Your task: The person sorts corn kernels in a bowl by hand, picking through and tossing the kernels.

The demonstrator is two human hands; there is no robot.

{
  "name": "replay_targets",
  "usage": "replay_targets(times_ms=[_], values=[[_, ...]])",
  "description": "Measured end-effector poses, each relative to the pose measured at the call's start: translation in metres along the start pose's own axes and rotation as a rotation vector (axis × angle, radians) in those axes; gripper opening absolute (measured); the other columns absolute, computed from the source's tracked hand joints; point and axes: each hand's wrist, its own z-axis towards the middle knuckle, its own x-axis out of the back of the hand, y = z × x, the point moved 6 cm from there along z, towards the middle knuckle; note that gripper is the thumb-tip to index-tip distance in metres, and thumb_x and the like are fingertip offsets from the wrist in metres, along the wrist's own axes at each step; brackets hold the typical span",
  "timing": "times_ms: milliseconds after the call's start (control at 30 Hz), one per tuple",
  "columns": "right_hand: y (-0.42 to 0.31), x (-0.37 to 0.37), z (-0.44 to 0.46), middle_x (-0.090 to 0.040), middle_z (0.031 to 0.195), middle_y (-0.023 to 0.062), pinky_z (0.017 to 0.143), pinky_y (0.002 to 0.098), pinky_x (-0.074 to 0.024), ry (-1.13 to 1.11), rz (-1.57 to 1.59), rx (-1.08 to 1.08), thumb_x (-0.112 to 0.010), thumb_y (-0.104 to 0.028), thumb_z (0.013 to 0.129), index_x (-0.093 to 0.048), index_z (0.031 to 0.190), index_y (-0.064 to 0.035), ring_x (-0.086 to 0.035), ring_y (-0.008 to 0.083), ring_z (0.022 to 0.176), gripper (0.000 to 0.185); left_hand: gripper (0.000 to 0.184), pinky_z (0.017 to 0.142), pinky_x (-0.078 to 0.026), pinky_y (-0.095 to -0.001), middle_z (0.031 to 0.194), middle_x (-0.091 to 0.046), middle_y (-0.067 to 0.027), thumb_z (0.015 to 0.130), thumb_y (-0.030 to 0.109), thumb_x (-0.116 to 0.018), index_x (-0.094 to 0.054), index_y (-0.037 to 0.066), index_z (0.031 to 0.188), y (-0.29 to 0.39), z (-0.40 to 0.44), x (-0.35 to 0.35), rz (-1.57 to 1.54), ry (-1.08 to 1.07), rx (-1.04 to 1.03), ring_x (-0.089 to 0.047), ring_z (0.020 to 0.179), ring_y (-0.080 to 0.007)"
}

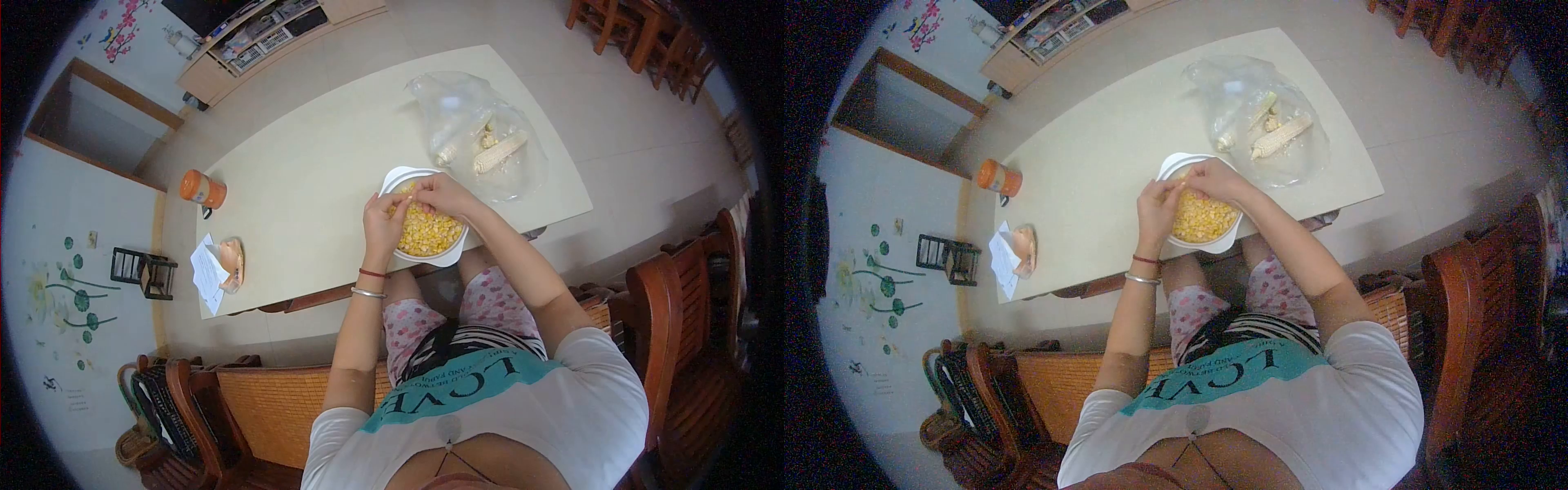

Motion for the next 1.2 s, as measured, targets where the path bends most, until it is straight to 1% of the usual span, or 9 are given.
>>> replay_targets(times_ms=[233,433,733,833,933,1033,1100,1133,1200], values=[[-0.001,0.000,-0.001,-0.055,0.057,0.0013,0.047,0.0196,-0.0397,-0.002,0.074,-0.004,-0.056,-0.008,0.083,-0.062,0.075,-0.0015,-0.051,0.0072,0.050,0.012,0.009,0.089,-0.043,-0.0349,0.080,-0.065,-0.0151,0.078,0.007,-0.066,-0.067,0.000,0.084,-0.007,-0.001,-0.001,-0.035,-0.005,0.047,-0.062,0.074,-0.0244],[0.000,0.000,0.000,-0.056,0.060,0.0017,0.047,0.0200,-0.0401,-0.002,0.009,0.000,-0.057,-0.008,0.082,-0.061,0.076,-0.0018,-0.052,0.0074,0.052,0.010,0.009,0.086,-0.044,-0.0332,0.080,-0.065,-0.0149,0.078,0.008,-0.067,-0.068,0.000,0.083,-0.007,-0.002,-0.001,-0.065,0.000,0.062,-0.062,0.073,-0.0246],[0.000,-0.001,-0.001,-0.053,0.061,-0.0011,0.049,0.0197,-0.0390,0.034,-0.162,0.069,-0.058,-0.011,0.081,-0.060,0.076,-0.0039,-0.049,0.0052,0.054,0.009,0.009,0.080,-0.046,-0.0351,0.081,-0.064,-0.0151,0.079,0.010,-0.066,-0.066,0.001,0.081,0.002,-0.001,-0.001,0.021,-0.023,-0.069,-0.061,0.073,-0.0279],[-0.010,0.008,-0.006,-0.053,0.064,-0.0022,0.052,0.0205,-0.0393,0.228,-0.247,0.240,-0.057,-0.010,0.081,-0.059,0.076,-0.0040,-0.049,0.0045,0.058,0.008,0.009,0.078,-0.046,-0.0379,0.081,-0.064,-0.0141,0.080,0.011,-0.066,-0.065,0.002,0.082,-0.002,-0.003,0.001,0.007,0.032,-0.014,-0.061,0.075,-0.0289],[-0.010,0.018,-0.015,-0.063,0.074,0.0047,0.065,0.0265,-0.0457,0.294,-0.104,0.192,-0.058,-0.011,0.078,-0.063,0.082,-0.0017,-0.055,0.0106,0.071,0.012,0.008,0.075,-0.046,-0.0413,0.081,-0.063,-0.0154,0.079,0.010,-0.065,-0.063,0.002,0.082,0.000,-0.004,0.001,0.065,0.046,-0.036,-0.060,0.077,-0.0315],[-0.020,0.047,-0.033,-0.063,0.073,0.0055,0.065,0.0277,-0.0462,0.506,-0.186,0.411,-0.055,-0.010,0.079,-0.062,0.083,-0.0013,-0.056,0.0108,0.069,0.012,0.006,0.083,-0.041,-0.0415,0.079,-0.062,-0.0099,0.076,0.006,-0.062,-0.062,0.005,0.083,-0.004,-0.004,-0.006,0.259,0.031,-0.076,-0.056,0.078,-0.0298],[-0.023,0.080,-0.044,-0.061,0.071,0.0068,0.062,0.0281,-0.0457,0.701,-0.179,0.361,-0.054,-0.009,0.079,-0.060,0.082,-0.0007,-0.055,0.0104,0.067,0.011,0.008,0.081,-0.041,-0.0410,0.081,-0.061,-0.0103,0.075,0.004,-0.061,-0.062,0.005,0.083,-0.004,-0.004,-0.008,0.359,0.040,-0.126,-0.056,0.079,-0.0294],[-0.027,0.097,-0.051,-0.061,0.072,0.0099,0.062,0.0304,-0.0462,0.740,-0.251,0.318,-0.053,-0.010,0.080,-0.059,0.080,-0.0004,-0.058,0.0147,0.067,0.012,0.009,0.080,-0.040,-0.0408,0.082,-0.061,-0.0106,0.074,0.003,-0.060,-0.062,0.005,0.083,-0.001,-0.005,-0.010,0.406,0.041,-0.152,-0.055,0.080,-0.0292],[-0.029,0.129,-0.061,-0.062,0.074,0.0151,0.063,0.0352,-0.0471,0.828,-0.441,0.242,-0.052,-0.013,0.081,-0.058,0.078,0.0000,-0.061,0.0234,0.068,0.014,0.006,0.083,-0.039,-0.0417,0.081,-0.060,-0.0107,0.074,0.005,-0.060,-0.062,0.005,0.080,0.000,-0.005,-0.012,0.434,0.008,-0.144,-0.055,0.082,-0.0287]])
